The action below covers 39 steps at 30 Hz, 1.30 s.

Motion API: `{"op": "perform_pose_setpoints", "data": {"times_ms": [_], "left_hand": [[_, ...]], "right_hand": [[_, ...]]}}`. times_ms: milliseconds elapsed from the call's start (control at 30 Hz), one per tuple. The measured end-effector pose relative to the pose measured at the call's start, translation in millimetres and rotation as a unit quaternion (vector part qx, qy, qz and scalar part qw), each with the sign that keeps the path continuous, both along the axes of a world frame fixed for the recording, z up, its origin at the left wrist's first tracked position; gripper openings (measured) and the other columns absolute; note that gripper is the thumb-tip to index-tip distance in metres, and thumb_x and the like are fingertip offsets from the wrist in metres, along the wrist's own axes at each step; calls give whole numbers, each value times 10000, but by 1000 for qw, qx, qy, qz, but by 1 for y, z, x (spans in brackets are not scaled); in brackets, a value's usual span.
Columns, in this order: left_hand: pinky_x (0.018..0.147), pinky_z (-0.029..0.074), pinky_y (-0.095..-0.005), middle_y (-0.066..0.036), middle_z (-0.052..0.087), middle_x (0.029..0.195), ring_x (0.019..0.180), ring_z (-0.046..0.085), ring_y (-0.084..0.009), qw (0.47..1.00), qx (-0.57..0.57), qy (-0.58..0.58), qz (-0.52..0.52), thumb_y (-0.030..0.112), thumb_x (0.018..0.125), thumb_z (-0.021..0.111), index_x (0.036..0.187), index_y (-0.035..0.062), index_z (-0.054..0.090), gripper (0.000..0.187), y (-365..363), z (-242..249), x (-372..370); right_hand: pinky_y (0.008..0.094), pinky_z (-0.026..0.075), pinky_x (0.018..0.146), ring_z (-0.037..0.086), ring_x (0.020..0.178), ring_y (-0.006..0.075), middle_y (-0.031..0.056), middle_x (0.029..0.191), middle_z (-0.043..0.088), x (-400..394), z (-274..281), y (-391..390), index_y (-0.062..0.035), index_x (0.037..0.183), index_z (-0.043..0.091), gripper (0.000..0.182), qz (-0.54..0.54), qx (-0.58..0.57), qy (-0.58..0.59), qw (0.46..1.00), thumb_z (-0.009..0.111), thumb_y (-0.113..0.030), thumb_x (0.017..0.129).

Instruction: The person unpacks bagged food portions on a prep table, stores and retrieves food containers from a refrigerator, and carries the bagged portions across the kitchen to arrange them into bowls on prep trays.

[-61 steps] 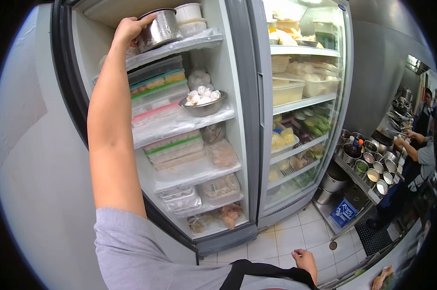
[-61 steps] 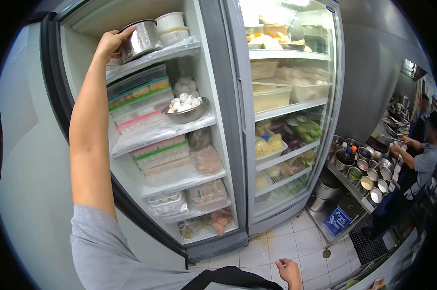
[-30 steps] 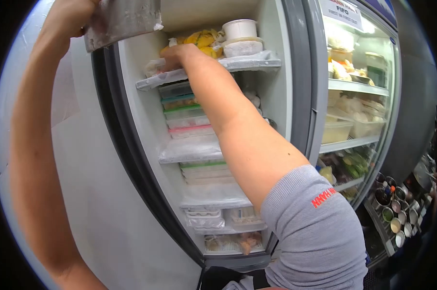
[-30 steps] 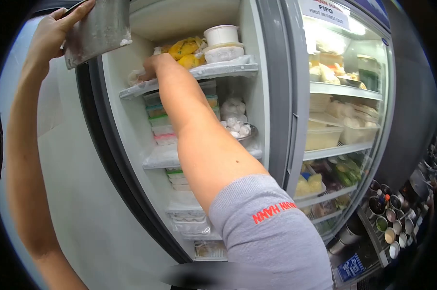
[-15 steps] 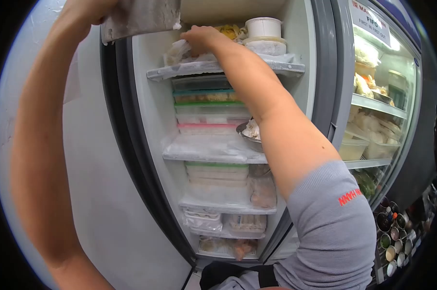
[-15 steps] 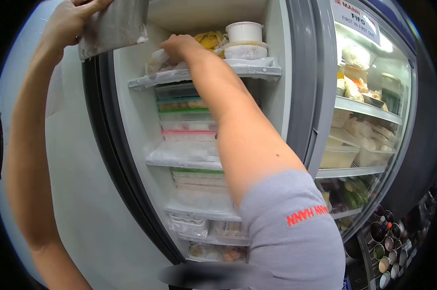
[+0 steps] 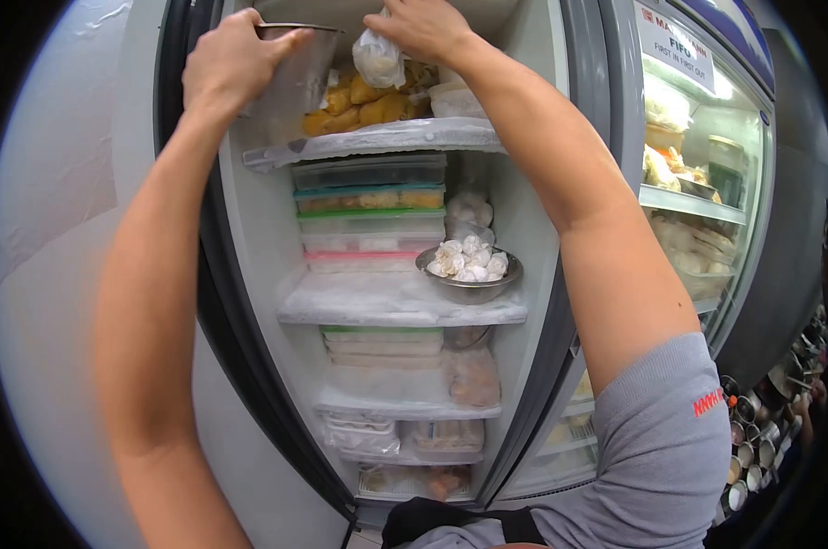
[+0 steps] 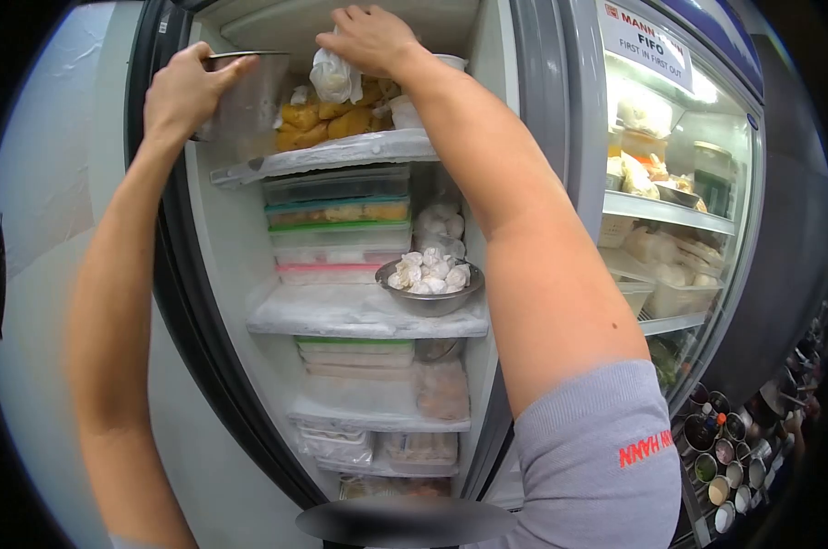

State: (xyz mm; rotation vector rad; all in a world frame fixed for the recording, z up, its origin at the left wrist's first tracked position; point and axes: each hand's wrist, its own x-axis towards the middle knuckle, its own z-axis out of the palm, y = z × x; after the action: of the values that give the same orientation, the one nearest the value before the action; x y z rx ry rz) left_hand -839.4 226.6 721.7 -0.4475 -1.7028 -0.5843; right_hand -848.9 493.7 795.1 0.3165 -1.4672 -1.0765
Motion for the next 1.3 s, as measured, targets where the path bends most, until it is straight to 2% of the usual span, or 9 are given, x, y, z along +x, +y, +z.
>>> {"op": "perform_pose_setpoints", "data": {"times_ms": [400, 533, 600, 733, 933, 1000, 1033, 1167, 1300], "left_hand": [[971, 512, -503, -251, 663, 1236, 1180, 637, -371, 990, -22, -142, -13, 510, 887, 683, 1278, 6, 584, 646, 90, -13, -111], [965, 510, -492, -232, 679, 1161, 1077, 648, -420, 966, -58, 70, -242, 322, 908, 612, 1340, -35, 507, 571, 155, 9, -92], [913, 529, -448, -255, 703, 1085, 1032, 680, -383, 892, -44, -164, -419, 344, 874, 677, 1290, -31, 568, 571, 181, 16, -67], [909, 525, -422, -255, 704, 1100, 1062, 682, -367, 906, -91, -84, -404, 328, 876, 654, 1284, -66, 580, 572, 223, 29, -60], [886, 523, -424, -205, 682, 1198, 1079, 667, -364, 918, 80, -22, -389, 260, 897, 581, 1265, -15, 607, 460, 266, 87, -149], [837, 517, -432, -125, 666, 1159, 1014, 642, -307, 799, -42, -230, -555, 250, 921, 557, 1276, 31, 600, 419, 260, 87, -137], [837, 517, -432, -125, 666, 1159, 1014, 642, -307, 798, -47, -232, -554, 250, 921, 557, 1276, 31, 600, 419, 253, 83, -129], [797, 506, -399, -70, 621, 1119, 956, 593, -219, 786, -61, -320, -525, 249, 937, 546, 1330, 88, 548, 424, 228, 68, -112], [802, 525, -371, -76, 604, 1124, 904, 592, -177, 822, -37, -244, -514, 222, 915, 596, 1338, 77, 516, 455, 225, 57, -113]], "right_hand": [[447, 551, 846, 657, 1077, 307, 168, 1177, 644, 8, 18, 57, -112, 1188, 647, 296, -169, -99, 17, 980, 560, -232, 931], [437, 591, 741, 719, 971, 318, 158, 1100, 713, -3, 11, 37, -75, 1164, 666, 284, -229, -185, 74, 953, 536, -208, 948], [441, 601, 715, 739, 940, 318, 155, 1065, 736, -5, 11, 39, -67, 1145, 686, 281, -239, -222, 78, 942, 531, -199, 951], [442, 609, 749, 750, 961, 284, 141, 1079, 752, 4, 20, 70, -72, 1074, 750, 269, -210, -239, 18, 948, 543, -187, 946], [421, 583, 877, 703, 1113, 275, 129, 1168, 732, 32, 13, 64, -113, 1105, 767, 274, -211, -260, -57, 941, 543, -177, 961], [414, 560, 932, 676, 1164, 283, 139, 1182, 726, 30, -2, 68, -97, 1095, 769, 267, -173, -304, -62, 935, 556, -157, 945], [447, 512, 1001, 516, 1350, 368, 227, 1562, 384, 39, -4, 58, -212, 1517, 420, 592, -197, -459, -154, 852, 563, -133, 948], [422, 502, 1017, 497, 1385, 323, 214, 1610, 316, 40, -21, 68, -146, 1545, 390, 646, -327, -405, -135, 843, 582, -89, 931], [397, 549, 923, 670, 1167, 284, 188, 1298, 649, 65, -17, 65, -64, 1213, 679, 326, -295, -259, -126, 911, 637, -132, 897]]}}
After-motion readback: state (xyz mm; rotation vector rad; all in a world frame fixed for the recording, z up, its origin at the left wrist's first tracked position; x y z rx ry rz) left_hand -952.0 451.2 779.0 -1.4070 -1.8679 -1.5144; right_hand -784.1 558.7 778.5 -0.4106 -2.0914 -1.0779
